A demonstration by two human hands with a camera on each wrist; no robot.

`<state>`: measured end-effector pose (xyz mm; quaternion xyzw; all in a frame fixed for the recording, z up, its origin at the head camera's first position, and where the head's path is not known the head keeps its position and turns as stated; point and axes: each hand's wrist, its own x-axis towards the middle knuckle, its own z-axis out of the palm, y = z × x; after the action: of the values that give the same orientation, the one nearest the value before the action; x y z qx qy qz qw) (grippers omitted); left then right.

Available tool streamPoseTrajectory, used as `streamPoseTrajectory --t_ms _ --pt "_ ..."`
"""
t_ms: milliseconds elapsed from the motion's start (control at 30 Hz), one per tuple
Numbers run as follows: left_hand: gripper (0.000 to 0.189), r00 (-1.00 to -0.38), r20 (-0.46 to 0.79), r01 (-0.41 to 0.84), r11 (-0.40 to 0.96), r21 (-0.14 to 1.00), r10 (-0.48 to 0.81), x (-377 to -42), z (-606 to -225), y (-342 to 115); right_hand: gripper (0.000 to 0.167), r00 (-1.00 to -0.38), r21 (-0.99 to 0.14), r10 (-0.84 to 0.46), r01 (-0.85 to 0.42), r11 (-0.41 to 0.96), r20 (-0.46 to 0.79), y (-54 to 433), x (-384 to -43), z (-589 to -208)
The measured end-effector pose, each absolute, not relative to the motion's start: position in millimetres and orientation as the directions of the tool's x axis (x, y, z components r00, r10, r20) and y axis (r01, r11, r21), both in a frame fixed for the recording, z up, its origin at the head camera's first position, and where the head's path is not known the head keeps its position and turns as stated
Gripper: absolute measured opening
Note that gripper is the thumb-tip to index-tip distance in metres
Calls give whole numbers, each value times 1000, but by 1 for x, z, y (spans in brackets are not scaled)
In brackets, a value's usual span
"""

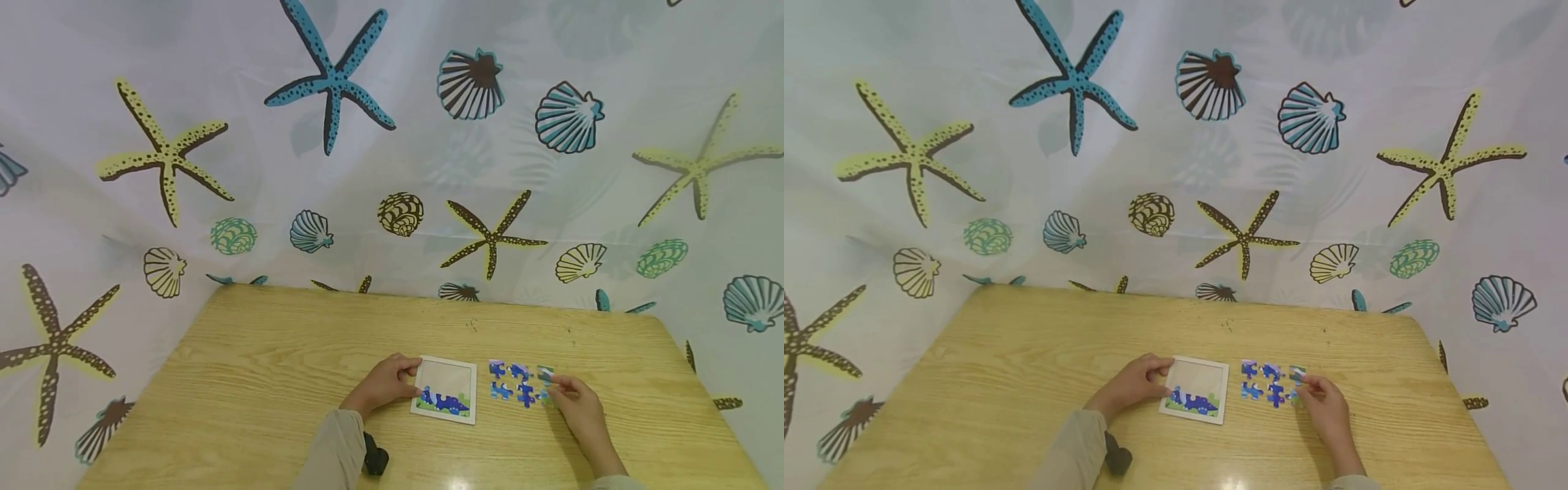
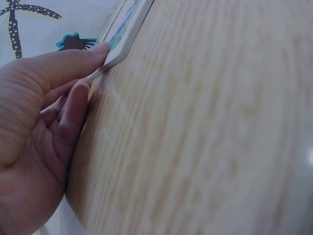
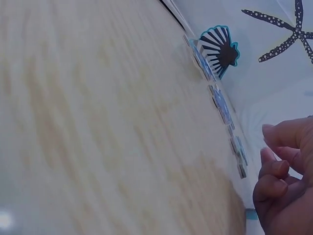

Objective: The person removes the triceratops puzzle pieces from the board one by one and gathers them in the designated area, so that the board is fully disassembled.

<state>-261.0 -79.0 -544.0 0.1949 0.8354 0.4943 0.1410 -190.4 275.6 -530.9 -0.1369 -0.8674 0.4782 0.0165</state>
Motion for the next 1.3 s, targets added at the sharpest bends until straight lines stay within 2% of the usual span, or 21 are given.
streamPoseTrajectory --t_ms 167,533,833,1100,1300 --pt "60 -884 -46 185 438 880 465 -261 -545 -79 34 -972 -883 205 193 429 -112 264 -194 -528" --pt "60 -882 -45 178 420 890 469 -259 -542 -79 25 -997 -943 61 60 328 -43 217 -195 -529" --pt "61 -886 -32 186 417 889 463 -258 -542 -80 17 -999 -947 -38 6 321 -19 168 -199 -529" --pt "59 -891 -38 190 448 874 452 -258 -540 -79 20 -981 -936 -195 -71 345 2 129 -196 -517" --pt "60 -888 -34 194 442 876 459 -259 -541 -80 21 -967 -911 -251 -149 386 52 116 -205 -531"
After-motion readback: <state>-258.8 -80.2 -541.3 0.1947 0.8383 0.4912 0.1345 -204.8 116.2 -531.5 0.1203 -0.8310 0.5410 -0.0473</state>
